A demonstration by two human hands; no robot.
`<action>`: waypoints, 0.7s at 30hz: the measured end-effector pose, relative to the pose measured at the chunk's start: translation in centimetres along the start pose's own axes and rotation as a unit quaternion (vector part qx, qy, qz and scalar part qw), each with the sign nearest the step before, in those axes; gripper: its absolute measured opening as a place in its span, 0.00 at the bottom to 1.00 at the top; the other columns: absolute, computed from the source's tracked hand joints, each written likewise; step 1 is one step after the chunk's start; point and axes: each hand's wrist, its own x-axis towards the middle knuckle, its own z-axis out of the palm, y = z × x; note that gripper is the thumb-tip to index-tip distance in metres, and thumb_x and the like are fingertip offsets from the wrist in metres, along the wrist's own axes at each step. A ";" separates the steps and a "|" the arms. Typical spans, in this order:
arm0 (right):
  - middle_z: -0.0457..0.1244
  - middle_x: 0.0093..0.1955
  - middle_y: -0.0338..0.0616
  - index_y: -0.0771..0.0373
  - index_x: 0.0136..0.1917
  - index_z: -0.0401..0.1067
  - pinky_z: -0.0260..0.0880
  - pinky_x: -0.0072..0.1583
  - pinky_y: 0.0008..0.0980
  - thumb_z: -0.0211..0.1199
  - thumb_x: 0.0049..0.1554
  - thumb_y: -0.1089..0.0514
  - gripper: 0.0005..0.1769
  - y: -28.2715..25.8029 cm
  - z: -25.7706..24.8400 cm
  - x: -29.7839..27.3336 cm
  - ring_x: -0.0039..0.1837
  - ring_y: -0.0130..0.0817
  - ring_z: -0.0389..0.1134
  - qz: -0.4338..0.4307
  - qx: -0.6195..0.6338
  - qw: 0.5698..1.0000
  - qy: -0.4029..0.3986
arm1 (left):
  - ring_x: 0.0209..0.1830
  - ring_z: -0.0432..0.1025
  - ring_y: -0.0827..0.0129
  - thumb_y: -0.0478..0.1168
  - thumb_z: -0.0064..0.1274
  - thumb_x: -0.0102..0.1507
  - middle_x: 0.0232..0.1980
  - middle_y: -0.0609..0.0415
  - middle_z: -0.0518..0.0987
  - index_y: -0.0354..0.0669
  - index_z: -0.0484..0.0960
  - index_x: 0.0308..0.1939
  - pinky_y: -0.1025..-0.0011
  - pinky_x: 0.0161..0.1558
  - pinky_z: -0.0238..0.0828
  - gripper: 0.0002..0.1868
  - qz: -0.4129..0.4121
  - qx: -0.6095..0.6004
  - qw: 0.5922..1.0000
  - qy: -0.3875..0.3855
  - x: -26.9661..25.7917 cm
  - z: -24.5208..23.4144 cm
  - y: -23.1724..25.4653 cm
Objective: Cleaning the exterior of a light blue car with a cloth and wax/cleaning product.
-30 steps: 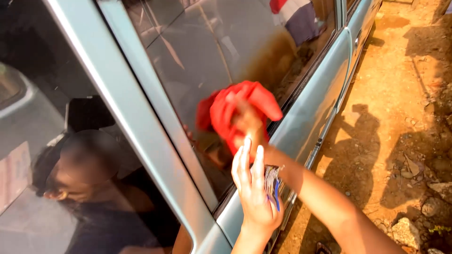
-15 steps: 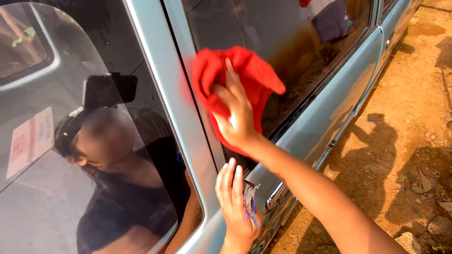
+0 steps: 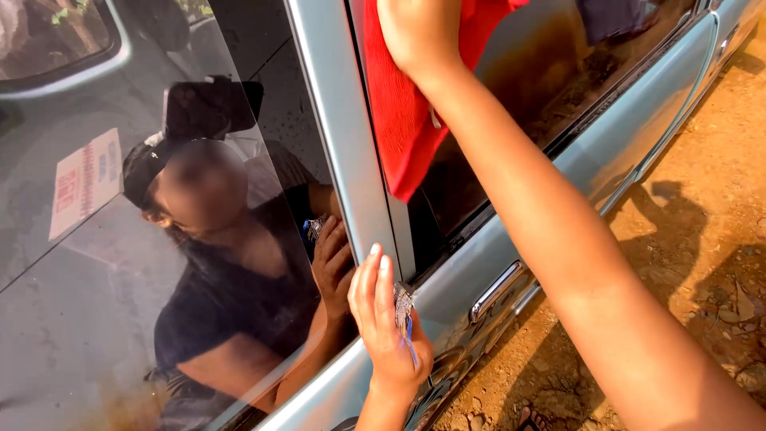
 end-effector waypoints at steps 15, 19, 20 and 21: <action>0.68 0.58 0.56 0.70 0.57 0.73 0.69 0.64 0.38 0.58 0.62 0.63 0.12 6.1 -15.9 -20.1 0.60 0.48 0.71 0.137 -0.091 0.986 -0.035 | 0.76 0.66 0.43 0.21 0.41 0.57 0.74 0.35 0.68 0.32 0.64 0.74 0.55 0.77 0.60 0.38 -0.022 -0.100 0.993 -0.066 -1.6 2.2 0.3; 0.66 0.65 0.54 0.68 0.66 0.68 0.65 0.69 0.38 0.58 0.67 0.56 0.18 2.8 -13.6 -20.8 0.67 0.47 0.68 0.189 -0.040 0.981 -0.010 | 0.75 0.65 0.43 0.21 0.41 0.55 0.74 0.35 0.67 0.32 0.63 0.74 0.54 0.77 0.58 0.40 -0.014 -0.121 0.989 -0.088 -1.7 4.2 0.5; 0.62 0.72 0.57 0.66 0.70 0.67 0.62 0.74 0.39 0.57 0.67 0.53 0.23 0.7 -12.4 -21.7 0.74 0.49 0.65 0.205 -0.018 0.978 -0.045 | 0.75 0.65 0.42 0.21 0.42 0.54 0.73 0.35 0.68 0.32 0.63 0.74 0.54 0.76 0.58 0.40 -0.010 -0.116 0.989 -0.094 -1.9 4.9 0.6; 0.62 0.72 0.57 0.66 0.70 0.67 0.62 0.74 0.39 0.57 0.67 0.53 0.23 -0.1 -12.2 -22.9 0.74 0.49 0.65 0.205 -0.024 0.978 -0.039 | 0.75 0.65 0.42 0.21 0.42 0.54 0.73 0.35 0.68 0.32 0.63 0.74 0.54 0.76 0.58 0.40 -0.007 -0.123 0.987 -0.098 -1.7 5.6 0.8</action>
